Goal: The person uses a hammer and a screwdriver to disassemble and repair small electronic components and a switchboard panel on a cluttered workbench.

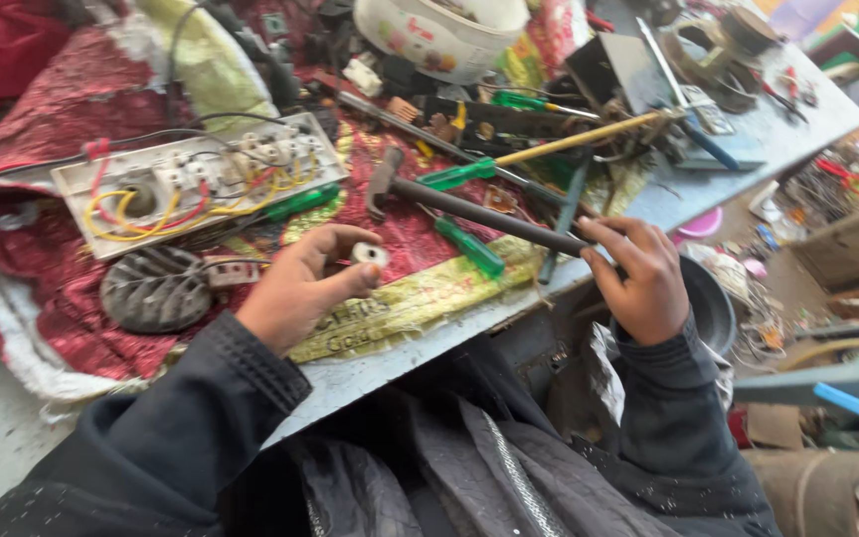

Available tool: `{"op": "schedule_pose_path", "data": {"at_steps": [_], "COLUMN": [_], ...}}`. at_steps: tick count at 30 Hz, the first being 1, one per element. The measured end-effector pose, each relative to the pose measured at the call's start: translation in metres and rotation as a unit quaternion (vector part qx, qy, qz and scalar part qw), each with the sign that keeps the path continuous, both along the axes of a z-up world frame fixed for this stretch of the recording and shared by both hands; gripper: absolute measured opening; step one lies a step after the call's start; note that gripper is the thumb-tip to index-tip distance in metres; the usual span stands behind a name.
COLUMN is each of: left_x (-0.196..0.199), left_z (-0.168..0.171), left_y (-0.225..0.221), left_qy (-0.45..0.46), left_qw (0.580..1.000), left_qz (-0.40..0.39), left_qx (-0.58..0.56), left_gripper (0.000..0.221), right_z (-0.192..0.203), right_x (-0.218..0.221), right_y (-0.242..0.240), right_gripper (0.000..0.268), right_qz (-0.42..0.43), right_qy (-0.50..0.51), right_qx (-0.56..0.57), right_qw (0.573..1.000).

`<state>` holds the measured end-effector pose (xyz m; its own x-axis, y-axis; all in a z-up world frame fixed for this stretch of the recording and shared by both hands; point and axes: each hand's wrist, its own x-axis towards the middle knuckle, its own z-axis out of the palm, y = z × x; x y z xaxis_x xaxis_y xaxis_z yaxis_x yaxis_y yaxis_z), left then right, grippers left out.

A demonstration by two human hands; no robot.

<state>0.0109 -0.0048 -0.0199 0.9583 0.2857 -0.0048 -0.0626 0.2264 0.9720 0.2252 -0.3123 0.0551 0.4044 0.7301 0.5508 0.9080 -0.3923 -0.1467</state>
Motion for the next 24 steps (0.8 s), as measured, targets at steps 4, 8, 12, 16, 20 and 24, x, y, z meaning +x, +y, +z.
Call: {"op": "schedule_pose_path", "data": {"at_steps": [4,8,12,16,20,24], "left_x": [-0.002,-0.003,-0.003,-0.004,-0.008,-0.007], "left_z": [0.003,0.006,0.008,0.006,0.007,0.010], "left_y": [-0.002,-0.006,-0.005,-0.004,-0.004,-0.003], "left_qy": [0.020,0.019,0.009,0.012,-0.011,-0.005], "left_qw": [0.999,0.999,0.998,0.997,0.995,0.989], "left_qz": [0.031,0.042,0.050,0.067,0.088,0.115], "left_qx": [0.017,0.002,-0.024,-0.029,-0.056,-0.089], "left_gripper": [0.040,0.037,0.035,0.032,0.029,0.022], "right_z": [0.001,-0.009,-0.017,-0.014,-0.006,-0.008], "right_x": [-0.002,-0.015,-0.037,-0.047,-0.047,-0.051], "right_y": [0.002,0.018,0.034,0.044,0.052,0.066], "right_gripper": [0.033,0.035,0.036,0.034,0.032,0.028], "right_qz": [-0.004,0.032,0.070,0.086,-0.006,0.018], "right_qy": [0.006,0.020,0.034,0.052,-0.083,-0.035], "right_qx": [0.003,-0.034,-0.020,-0.009,-0.035,0.004], "right_qw": [1.000,0.999,0.997,0.995,0.996,0.999]}}
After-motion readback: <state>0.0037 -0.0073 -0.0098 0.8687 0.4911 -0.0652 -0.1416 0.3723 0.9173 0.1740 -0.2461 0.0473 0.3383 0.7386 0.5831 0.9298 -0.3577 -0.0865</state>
